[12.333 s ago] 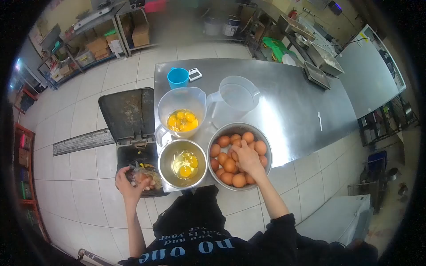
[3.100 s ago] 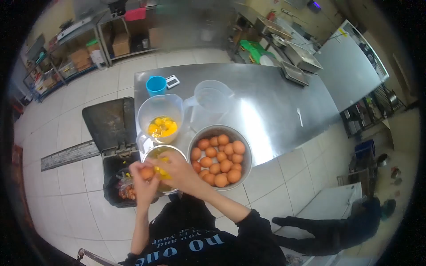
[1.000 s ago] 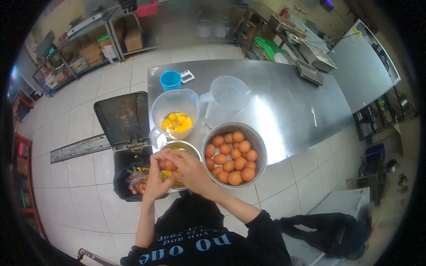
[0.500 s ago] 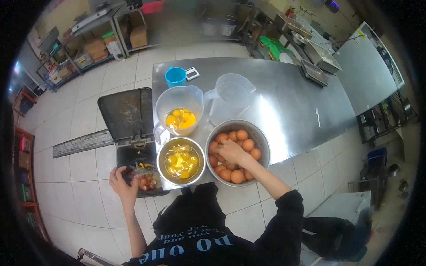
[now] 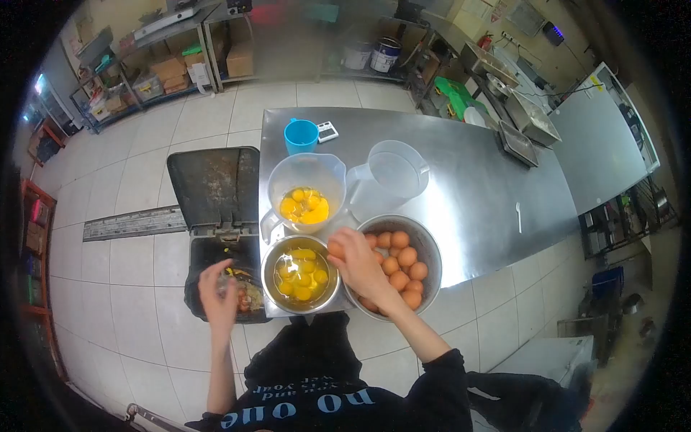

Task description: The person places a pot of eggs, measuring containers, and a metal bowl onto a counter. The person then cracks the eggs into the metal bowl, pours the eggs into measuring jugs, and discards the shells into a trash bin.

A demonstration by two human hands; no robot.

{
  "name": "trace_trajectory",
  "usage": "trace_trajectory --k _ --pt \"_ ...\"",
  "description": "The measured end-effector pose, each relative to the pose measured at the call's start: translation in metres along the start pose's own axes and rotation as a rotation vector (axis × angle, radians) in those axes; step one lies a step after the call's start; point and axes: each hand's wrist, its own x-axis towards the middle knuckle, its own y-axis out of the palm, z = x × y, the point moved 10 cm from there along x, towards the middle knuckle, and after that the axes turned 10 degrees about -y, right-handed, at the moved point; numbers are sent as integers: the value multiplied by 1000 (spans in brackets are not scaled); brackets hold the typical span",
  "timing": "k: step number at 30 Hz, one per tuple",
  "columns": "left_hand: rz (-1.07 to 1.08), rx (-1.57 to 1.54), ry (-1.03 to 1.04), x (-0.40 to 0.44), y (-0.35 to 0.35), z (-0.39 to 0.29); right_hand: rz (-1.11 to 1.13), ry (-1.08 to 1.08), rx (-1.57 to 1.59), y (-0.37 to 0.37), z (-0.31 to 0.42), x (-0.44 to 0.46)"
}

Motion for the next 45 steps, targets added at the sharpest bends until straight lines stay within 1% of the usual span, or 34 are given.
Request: trace_trajectory --k 1,2,3,5,6,7,9,10,12,13,15,16,18,19,21,22,24,28,31,33,34,36,37,39,40,41,43,44,45 --pt "39 -49 44 -1 10 -13 116 -163 -305 15 8 2" --pt "44 -11 155 -5 16 -36 92 -95 -215 17 1 2" --pt "63 -66 189 -7 26 -39 95 -113 -215 16 3 5" --pt "249 -160 105 -9 51 -53 107 42 -2 11 12 12" --pt "331 -182 60 -10 62 -63 136 51 -25 8 21 19" --pt "324 -183 55 -10 67 -76 143 46 -21 8 29 23" --pt "414 -379 130 -12 78 -104 211 540 557 37 4 6" --pt "410 -378 131 -10 78 -104 213 537 559 38 4 7" --pt "494 -462 139 -8 86 -105 279 637 794 55 5 0" --pt "494 -459 139 -7 84 -104 278 636 797 58 4 -2" --pt "533 -484 -10 -5 86 -88 274 247 842 52 32 14" --pt "533 -484 -12 -5 85 -85 275 248 843 51 35 16" --pt "472 -409 55 -5 81 -84 408 236 507 54 37 15" --pt "472 -408 53 -7 84 -81 408 237 509 59 34 13" --pt "347 -312 95 -8 82 -76 351 113 282 65 29 15" --pt "347 -310 97 -10 86 -72 348 111 283 71 29 15" --pt "262 -264 93 -11 87 -62 318 120 254 78 27 14" --pt "232 -222 81 -14 89 -51 286 82 233 87 23 9" --pt "254 -266 47 -14 88 -43 353 55 224 90 21 5" --pt "359 -334 19 -10 92 -35 326 -88 227 81 33 8" --pt "361 -334 16 -7 89 -33 327 -86 229 77 34 10" --pt "414 -328 127 -6 84 -43 329 -129 182 66 43 13" --pt "423 -330 129 -4 83 -46 325 -121 177 63 49 13" --pt "481 -369 127 -7 86 -56 249 -69 -30 54 54 15" --pt "535 -431 125 -11 87 -65 139 -58 41 49 58 14" --pt "564 -443 130 -17 92 -71 131 -35 21 50 63 12" --pt "510 -297 52 -29 96 -67 50 -93 6 39 86 12" --pt "457 -271 48 -33 86 -70 11 -95 -20 34 84 4" --pt "416 -235 59 -35 75 -59 -1 -76 -143 16 77 0"
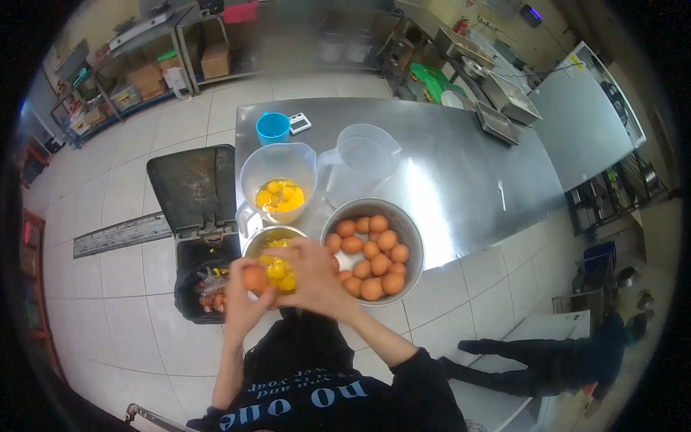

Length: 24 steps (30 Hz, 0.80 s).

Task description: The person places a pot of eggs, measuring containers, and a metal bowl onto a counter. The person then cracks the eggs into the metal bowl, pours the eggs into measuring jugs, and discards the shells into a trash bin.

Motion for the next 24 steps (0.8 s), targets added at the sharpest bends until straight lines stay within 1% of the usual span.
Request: trace_trajectory --k 1,2,3,4,5,6,7,8,9,10,11,12,14,15,16,18,19,20,22,23,24 --pt "-43 43 7 -6 -20 13 6 64 -92 -24 -21 -8" --pt "-125 228 -47 -9 -42 31 18 128 -182 -49 -42 -16" --pt "-208 414 -104 -13 -64 48 45 238 -242 -68 -72 -28" --pt "-322 611 -57 -16 -78 59 180 445 -326 -73 -104 -48" --pt "-409 679 -87 -19 -90 72 265 619 -396 -69 -133 -68" --pt "-498 745 -107 -19 -101 80 464 704 -440 -52 -151 -86" --pt "-500 750 -100 -14 -103 81 669 788 -481 -39 -159 -99" --pt "-566 636 -130 -16 -112 84 673 789 -476 -30 -170 -109" --pt "-632 522 -164 -21 -121 88 618 767 -404 -18 -187 -124" --pt "-638 525 -173 -22 -123 87 561 740 -333 -15 -188 -122" --pt "-657 461 -174 -23 -128 86 541 732 -240 -14 -190 -123" --pt "-676 397 -170 -23 -133 85 540 722 -235 -15 -192 -124" --pt "-701 416 -142 -24 -142 88 282 691 102 -19 -192 -125" --pt "-704 300 -178 -25 -146 93 157 646 214 -18 -199 -128" --pt "-704 181 -216 -26 -147 99 165 637 207 -20 -193 -116" --pt "-716 124 -218 -26 -148 102 -318 913 1048 -12 -182 -107" --pt "-720 80 -212 -26 -149 103 -290 977 1285 6 -179 -100" --pt "-719 85 -213 -25 -149 104 -291 980 1289 10 -181 -98" --pt "-688 -93 -153 -20 -143 107 -272 1119 1710 39 -167 -96" --pt "-693 -93 -154 -19 -142 105 -179 984 1860 36 -141 -75" --pt "-685 -127 -149 -17 -140 102 -170 985 1861 32 -126 -65"
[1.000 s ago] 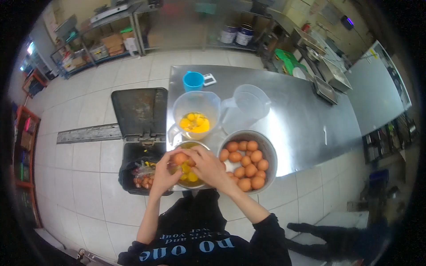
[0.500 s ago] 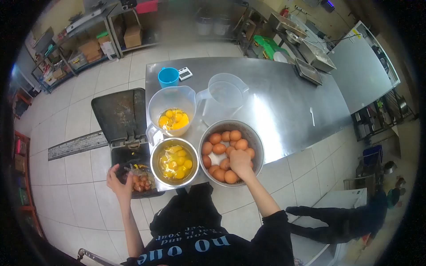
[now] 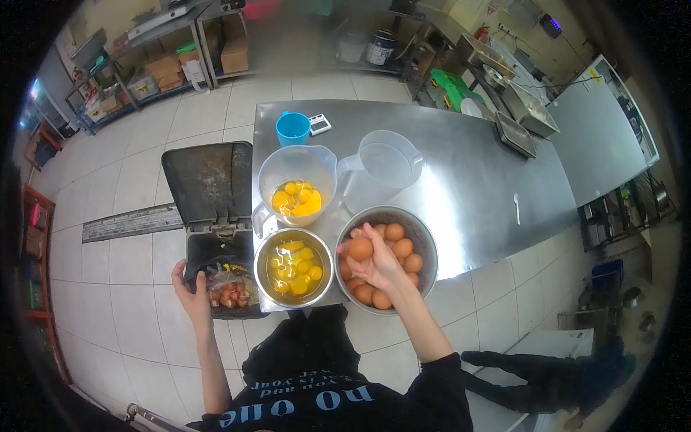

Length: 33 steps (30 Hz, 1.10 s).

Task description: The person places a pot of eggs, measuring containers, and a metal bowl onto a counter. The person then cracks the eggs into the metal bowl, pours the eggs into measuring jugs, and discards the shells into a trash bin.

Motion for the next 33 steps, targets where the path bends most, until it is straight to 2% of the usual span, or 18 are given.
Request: trace_trajectory --k 2,3,4,6,8,9,10,12,14,16,18,20,23,24,26,27,29,33 --pt "7 -28 -10 -1 3 -5 161 -87 -81 47 6 -6" --pt "33 -73 -17 0 6 -7 163 -82 -80 56 4 -8" --pt "60 -119 -24 -1 10 -11 196 -201 -217 66 13 -9" --pt "19 -16 1 -6 13 -23 234 -317 -355 76 13 -7" --pt "30 -25 37 -9 23 -35 171 -921 -1454 100 35 -20" --pt "71 -141 -139 -17 33 -32 256 -952 -1678 98 24 -13" --pt "75 -90 49 -19 41 -41 259 -961 -1679 88 22 -9" --pt "166 -24 65 -30 64 -39 358 -867 -1908 77 3 3" --pt "329 -32 113 -45 94 -54 368 -928 -1886 94 3 -2" --pt "562 -39 236 -64 128 -85 82 -620 -1538 94 16 1" --pt "619 -37 242 -81 145 -118 77 -633 -1417 100 15 2" --pt "683 -35 253 -86 154 -128 104 -262 -985 83 -13 13" --pt "756 -92 206 -81 158 -123 216 -199 -858 94 -21 11" --pt "752 -100 182 -79 156 -121 216 -198 -856 93 -23 11" --pt "746 -106 155 -78 152 -117 383 -494 -1267 115 -14 4" --pt "728 -66 162 -77 151 -115 382 -493 -1263 114 -14 6" --pt "712 -22 168 -78 150 -110 477 -538 -1641 121 -19 7" --pt "590 97 299 -76 146 -105 461 -541 -1655 115 -40 18"
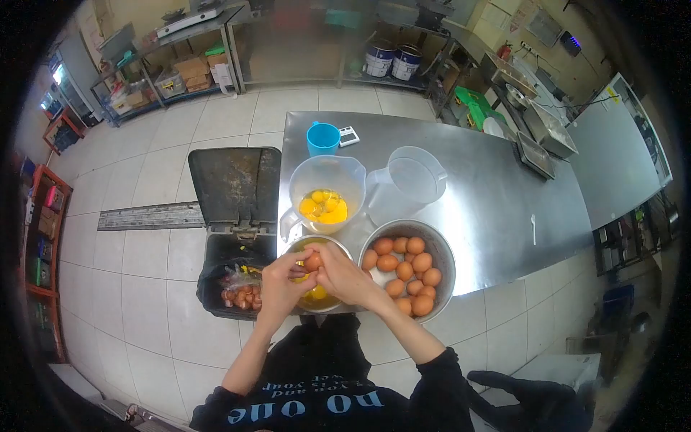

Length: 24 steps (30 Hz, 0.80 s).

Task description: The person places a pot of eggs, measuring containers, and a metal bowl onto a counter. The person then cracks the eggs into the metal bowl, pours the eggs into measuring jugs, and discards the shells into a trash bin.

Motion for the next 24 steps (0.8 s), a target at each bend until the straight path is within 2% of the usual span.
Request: trace_trajectory --k 5,8,10,12,15,17,18,19,21,22,23,24 --pt "-66 -1 -2 -3 -2 23 25 -4 -82 19 -12 0" --pt "-49 -58 -44 1 -10 33 3 -61 -95 14 -2 -3" --pt "33 -61 28 3 -11 28 14 -107 -121 8 1 -5" --pt "57 -75 11 2 -15 24 19 -144 -162 4 9 -6" --pt "158 -176 -9 -2 9 21 -109 20 -122 -4 24 -11" --pt "12 -134 -32 -10 6 5 -328 -54 -84 -17 46 -13" --pt "-12 -195 -102 -15 3 -2 -361 -151 -236 -17 47 -16" --pt "-21 -128 -110 -22 -5 0 -368 -141 -245 -29 46 -23" --pt "-57 32 -145 -35 -39 21 -380 -56 -549 -72 45 -48" --pt "-85 123 -178 -42 -60 33 -330 83 -635 -94 18 -64" --pt "-36 352 -358 -50 -74 50 -279 220 -716 -112 -17 -84" --pt "-146 535 -291 -58 -87 56 -175 401 -754 -119 -54 -105"
